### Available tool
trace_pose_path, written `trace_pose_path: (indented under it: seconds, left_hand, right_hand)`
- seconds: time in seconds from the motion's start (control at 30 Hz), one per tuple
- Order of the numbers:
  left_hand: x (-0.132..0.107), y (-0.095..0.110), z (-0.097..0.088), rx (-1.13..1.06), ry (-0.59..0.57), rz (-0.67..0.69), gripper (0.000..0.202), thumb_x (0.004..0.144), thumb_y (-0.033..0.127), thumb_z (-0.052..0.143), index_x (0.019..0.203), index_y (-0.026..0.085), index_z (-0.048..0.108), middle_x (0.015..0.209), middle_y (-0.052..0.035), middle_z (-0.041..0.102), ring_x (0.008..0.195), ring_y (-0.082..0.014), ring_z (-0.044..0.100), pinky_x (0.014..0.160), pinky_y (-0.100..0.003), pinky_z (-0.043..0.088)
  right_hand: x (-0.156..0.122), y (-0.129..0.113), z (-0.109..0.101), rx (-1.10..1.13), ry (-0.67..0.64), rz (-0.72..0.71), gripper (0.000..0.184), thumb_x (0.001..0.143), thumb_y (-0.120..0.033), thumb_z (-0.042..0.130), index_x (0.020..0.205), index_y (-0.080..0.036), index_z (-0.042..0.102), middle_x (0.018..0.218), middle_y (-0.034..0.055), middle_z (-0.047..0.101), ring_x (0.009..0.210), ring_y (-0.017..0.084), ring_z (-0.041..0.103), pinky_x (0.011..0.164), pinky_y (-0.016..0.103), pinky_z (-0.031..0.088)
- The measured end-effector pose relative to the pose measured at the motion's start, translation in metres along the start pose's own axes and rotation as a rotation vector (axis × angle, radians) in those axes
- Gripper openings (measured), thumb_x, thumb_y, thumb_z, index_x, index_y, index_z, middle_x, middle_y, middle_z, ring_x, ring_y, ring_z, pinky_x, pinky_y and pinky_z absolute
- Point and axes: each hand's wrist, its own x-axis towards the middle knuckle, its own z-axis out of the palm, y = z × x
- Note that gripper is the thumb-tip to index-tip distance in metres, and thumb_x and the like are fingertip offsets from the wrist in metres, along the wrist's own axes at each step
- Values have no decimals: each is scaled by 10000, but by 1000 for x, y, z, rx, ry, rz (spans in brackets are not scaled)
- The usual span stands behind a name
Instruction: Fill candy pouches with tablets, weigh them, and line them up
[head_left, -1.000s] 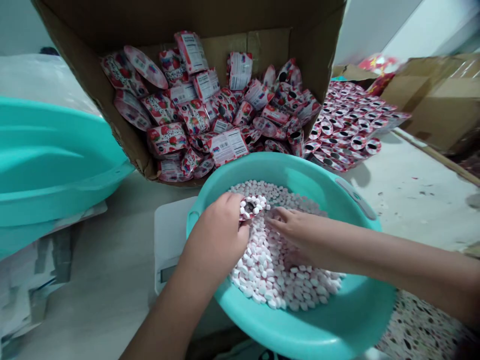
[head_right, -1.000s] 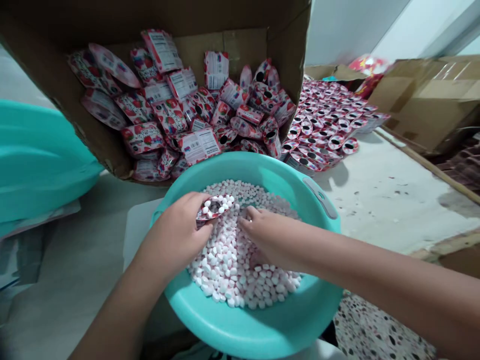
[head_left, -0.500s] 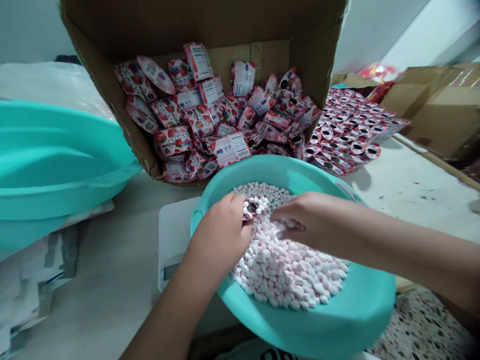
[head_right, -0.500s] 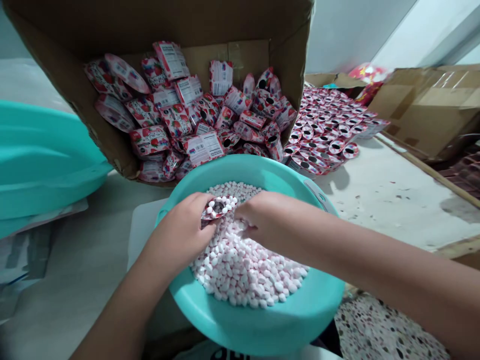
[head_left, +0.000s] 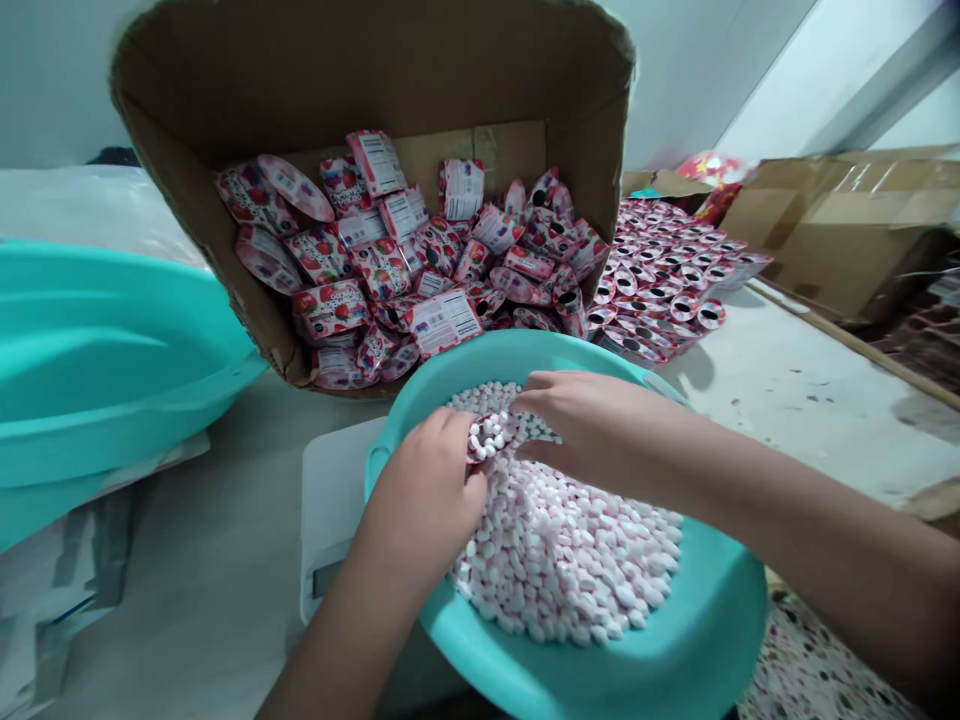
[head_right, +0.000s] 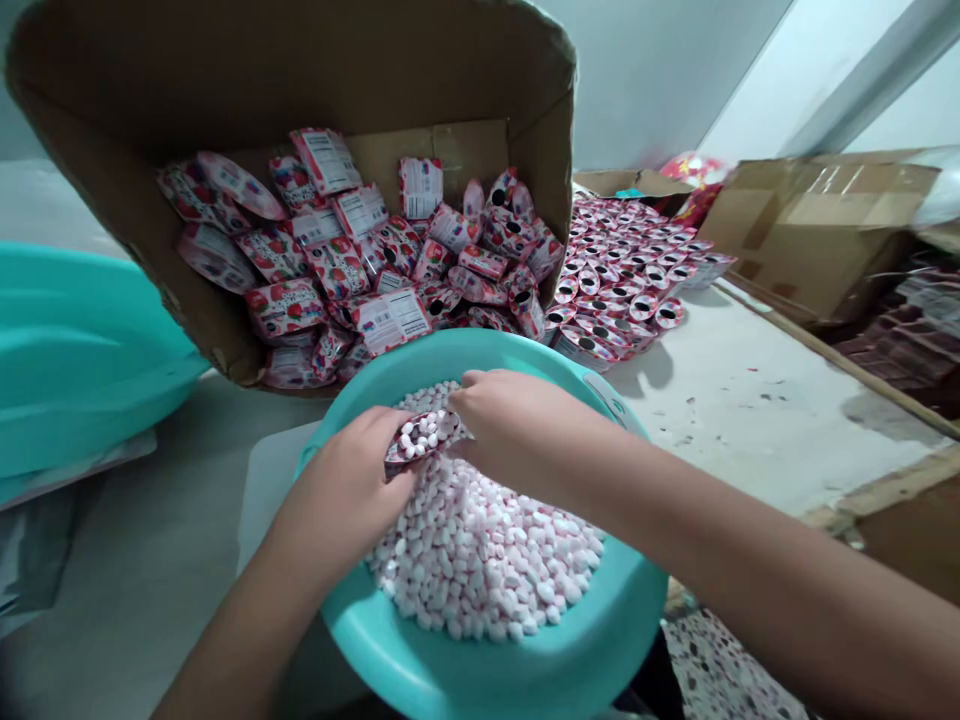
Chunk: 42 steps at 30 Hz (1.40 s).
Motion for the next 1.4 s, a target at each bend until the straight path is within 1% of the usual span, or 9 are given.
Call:
trace_pose_path:
  seconds: [0.2,0.33,0.43,0.57,0.67,0.83,1.0,1.17,1.4]
  left_hand:
    - [-1,1,-1,54,16,-19,308,823,100,558,1092,232,631,1091,-39,637,1025,-236,609,879,-362,474]
    - [-1,3,0,87,20,-29,371,824,108,562,1170,236,597,1174,-42,640,1103,-250,602,916,-376,473]
    - [-1,3,1,46,97,-72,442,821,142,598,1248,245,544,1203,-37,638,1127,-244,602,920,-371,473]
    - [-1,3,-1,-16,144,-90,139,822,168,617,941,233,592,976,1,645,887,-184,624,749,-306,464]
    - [-2,3,-2,-41,144,-69,79,823,160,628,839,226,588,908,19,631,824,-155,606,713,-283,439]
    - [-2,1,-1,-110,126,-63,117,831,156,637,909,243,630,1001,20,656,918,-154,624,768,-271,463]
    - [-1,2,-1,-100,156,-118,318,820,176,661,1123,256,604,1102,-3,680,1023,-196,641,866,-330,482]
    - [-3,2,0,-66,141,-66,265,840,171,630,1095,241,645,1094,-19,679,1015,-203,646,877,-340,499]
    - [-2,1,-2,-82,121,-52,399,827,138,593,1213,236,610,1197,-37,662,1111,-224,629,978,-380,505]
  right_hand:
    - [4,-6,21,77,81,-57,115,894,-151,597,970,-147,682,955,76,644,896,223,620,740,333,424]
    - [2,-2,27,84,160,-65,145,894,-128,581,979,-151,696,928,73,624,828,206,593,696,324,394]
    - [3,4,24,115,164,-129,128,894,-125,586,887,-160,709,873,63,614,792,187,582,685,312,386]
    - [7,9,20,191,153,-255,176,890,-81,570,918,-145,732,886,78,631,817,182,597,707,298,409]
    - [8,11,21,318,195,-288,189,884,-81,589,983,-146,736,940,84,652,869,182,619,744,287,447]
    - [9,14,21,488,261,-328,202,867,-78,619,1006,-175,730,956,56,697,897,160,639,777,255,477]
    - [11,16,19,565,295,-305,191,860,-78,604,965,-180,727,938,37,703,848,137,637,756,234,485]
    - [13,19,19,681,278,-260,173,845,-120,614,978,-169,714,953,44,678,796,118,635,709,212,502]
    - [16,28,23,546,246,-281,255,815,-210,737,1068,-181,731,1036,68,668,925,171,631,822,282,502]
